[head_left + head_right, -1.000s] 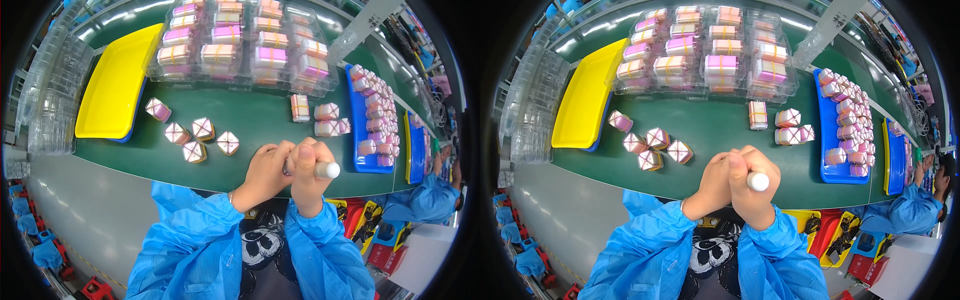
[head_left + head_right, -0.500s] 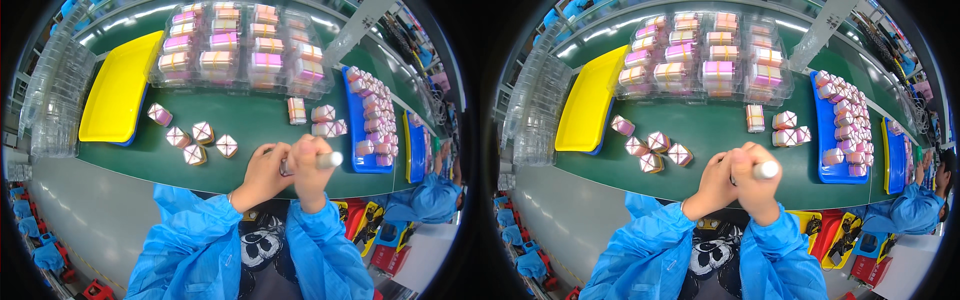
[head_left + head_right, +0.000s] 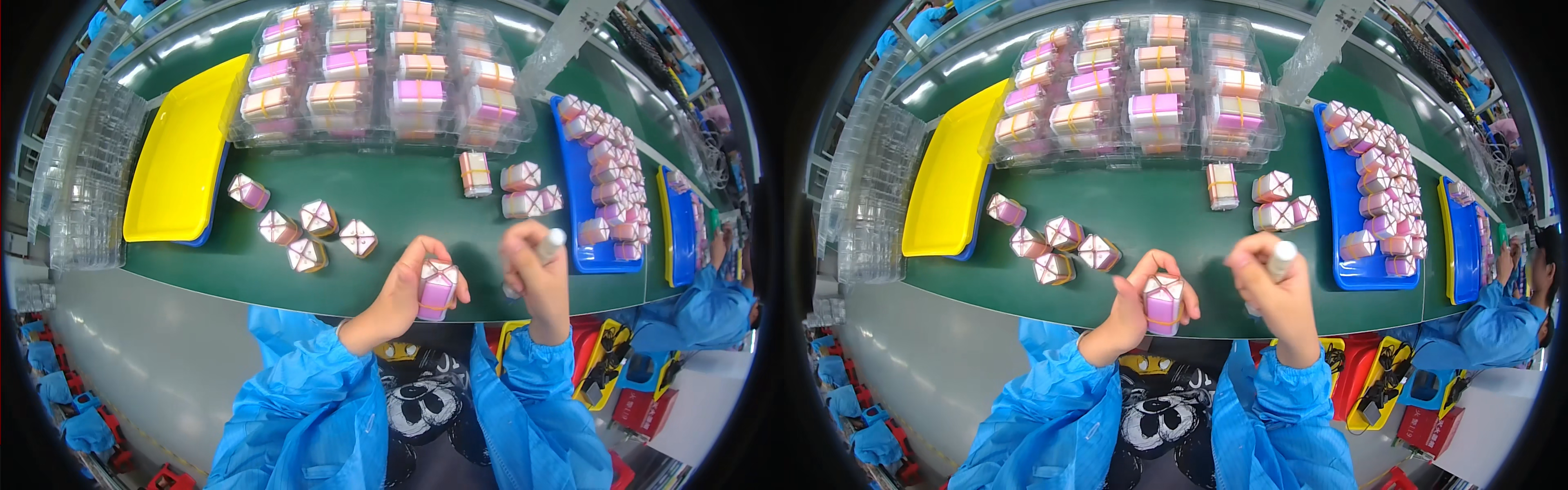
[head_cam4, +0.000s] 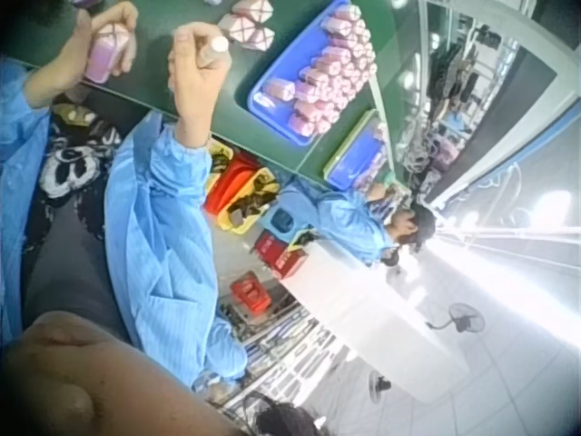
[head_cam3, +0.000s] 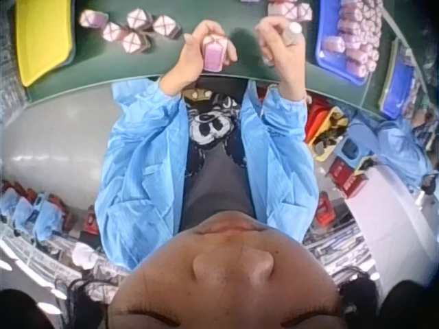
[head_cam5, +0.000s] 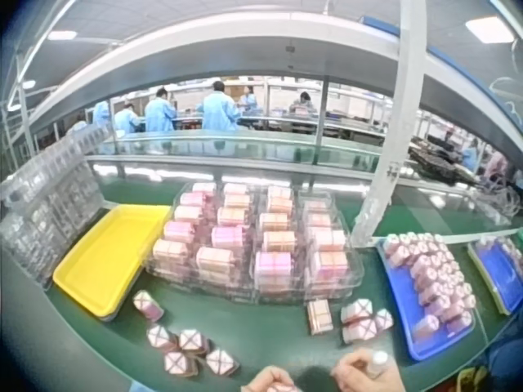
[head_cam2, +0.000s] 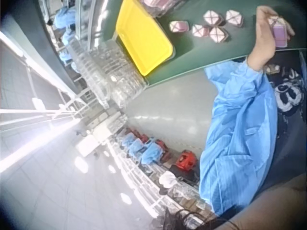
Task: Assembling components of Rubik's cubes on a factory assembly line.
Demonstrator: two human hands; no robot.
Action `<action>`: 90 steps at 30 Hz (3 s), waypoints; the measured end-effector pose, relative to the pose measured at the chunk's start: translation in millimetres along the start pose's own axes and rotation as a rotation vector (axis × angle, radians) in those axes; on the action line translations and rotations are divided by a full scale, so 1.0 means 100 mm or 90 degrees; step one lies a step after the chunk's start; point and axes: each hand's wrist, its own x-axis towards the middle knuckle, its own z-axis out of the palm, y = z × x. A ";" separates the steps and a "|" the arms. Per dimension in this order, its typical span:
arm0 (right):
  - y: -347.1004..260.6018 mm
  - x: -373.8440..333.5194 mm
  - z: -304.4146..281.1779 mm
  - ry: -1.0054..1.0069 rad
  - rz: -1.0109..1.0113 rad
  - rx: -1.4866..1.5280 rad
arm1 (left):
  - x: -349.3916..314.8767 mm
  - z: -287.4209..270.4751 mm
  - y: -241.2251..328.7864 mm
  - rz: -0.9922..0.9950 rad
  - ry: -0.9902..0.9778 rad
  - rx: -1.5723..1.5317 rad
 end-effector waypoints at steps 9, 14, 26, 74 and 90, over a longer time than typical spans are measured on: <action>0.08 0.05 0.34 -0.198 0.010 0.041 | -0.10 -0.01 0.11 -0.142 0.026 -0.261; 0.12 0.12 0.34 -0.203 -0.024 0.023 | -0.12 0.02 0.12 -0.269 0.060 -0.387; 0.05 0.16 0.20 -0.338 -0.067 -0.075 | -0.15 -0.04 0.09 -0.456 -0.079 -0.670; 0.07 0.29 0.13 -0.135 0.135 -0.105 | -0.42 -0.34 0.16 0.194 0.361 0.816; 0.05 0.05 0.17 -0.152 0.150 -0.261 | 0.02 0.03 -0.01 0.191 0.130 0.589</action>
